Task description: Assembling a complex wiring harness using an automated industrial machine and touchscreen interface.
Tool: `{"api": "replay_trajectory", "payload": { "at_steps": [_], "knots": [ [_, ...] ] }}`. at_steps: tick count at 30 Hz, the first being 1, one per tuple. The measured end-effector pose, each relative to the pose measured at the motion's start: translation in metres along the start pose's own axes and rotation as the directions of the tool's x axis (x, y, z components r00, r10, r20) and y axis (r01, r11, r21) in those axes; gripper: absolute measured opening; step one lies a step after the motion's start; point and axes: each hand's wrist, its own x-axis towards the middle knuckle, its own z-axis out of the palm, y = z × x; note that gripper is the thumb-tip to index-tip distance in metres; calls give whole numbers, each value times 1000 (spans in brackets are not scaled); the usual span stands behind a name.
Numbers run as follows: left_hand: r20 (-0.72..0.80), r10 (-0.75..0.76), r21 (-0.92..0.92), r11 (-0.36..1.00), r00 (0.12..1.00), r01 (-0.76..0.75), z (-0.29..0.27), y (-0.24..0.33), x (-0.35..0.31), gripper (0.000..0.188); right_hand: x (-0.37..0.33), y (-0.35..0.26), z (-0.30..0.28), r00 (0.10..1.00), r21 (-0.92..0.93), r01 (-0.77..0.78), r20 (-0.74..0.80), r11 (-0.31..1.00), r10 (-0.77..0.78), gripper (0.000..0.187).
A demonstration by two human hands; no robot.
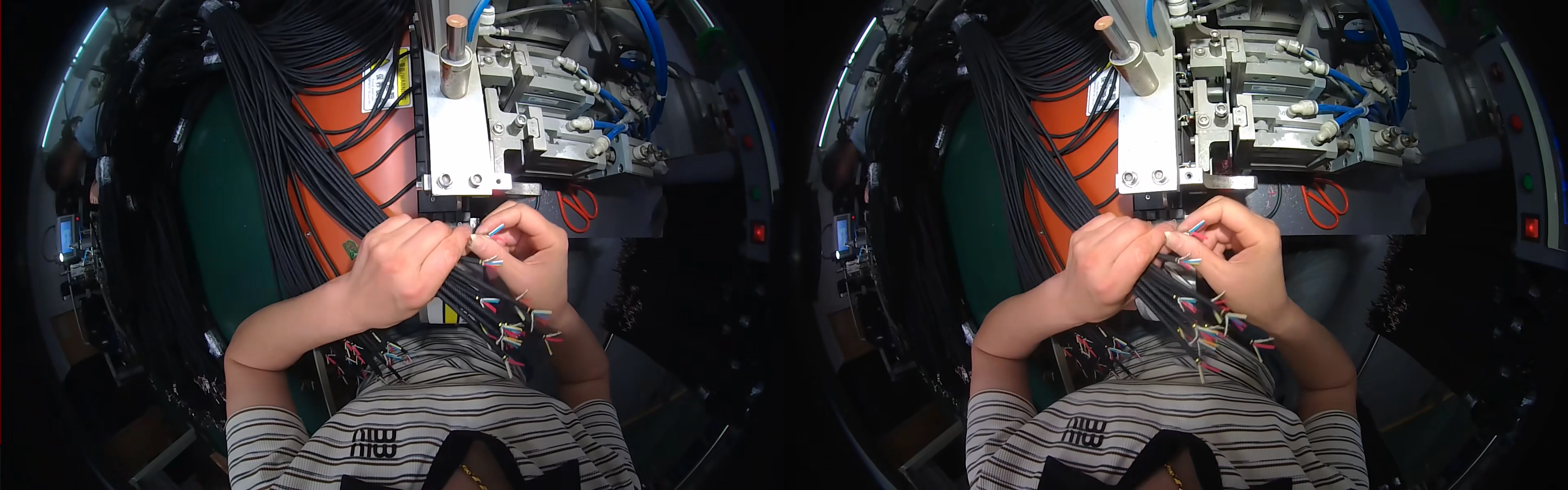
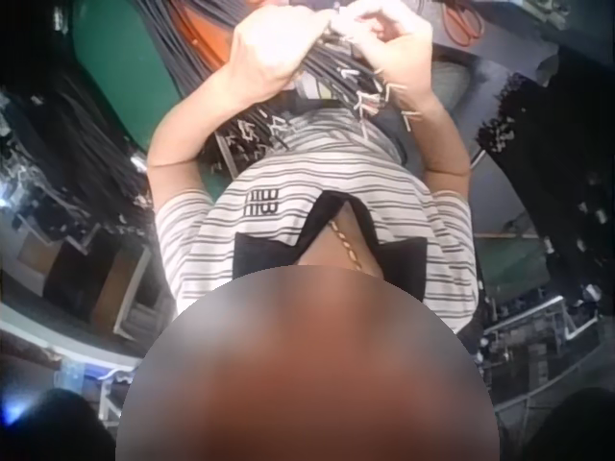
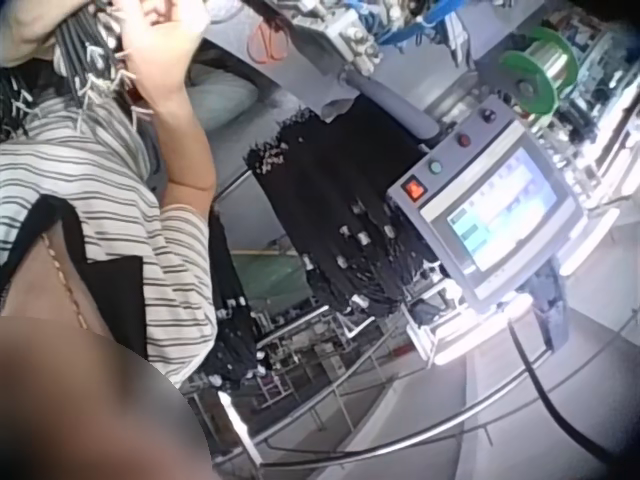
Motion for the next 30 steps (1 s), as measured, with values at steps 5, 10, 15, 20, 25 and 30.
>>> {"api": "replay_trajectory", "payload": {
  "at_steps": [5, 10, 15, 20, 25, 30],
  "knots": [
    [31, -86, -211, 973, 996, 91, -5, -5, -1, 34, 1, -10, -8, 947, 324, -320, 80, 890, 311, 15],
    [78, -145, -492, 855, 986, 165, -5, -15, 3, 25, 3, -3, -14, 946, 346, -323, 156, 881, 286, 17],
    [174, -39, -578, 805, 984, 134, -10, -23, 6, 24, 3, -3, -12, 967, 266, -248, 133, 931, 220, 12],
    [209, -138, -388, 897, 968, 212, -6, -7, 5, 17, 4, -8, -14, 995, -230, -48, 69, 972, 66, 6],
    [78, -87, 0, 996, 993, 87, -3, 3, 3, 33, 8, -20, -9, 965, -820, 255, 181, 513, -191, 8],
    [123, -58, 71, 996, 991, 50, -3, 2, 1, 51, 8, -9, -11, 959, -855, 267, 188, 444, -213, 7]
  ]
}}
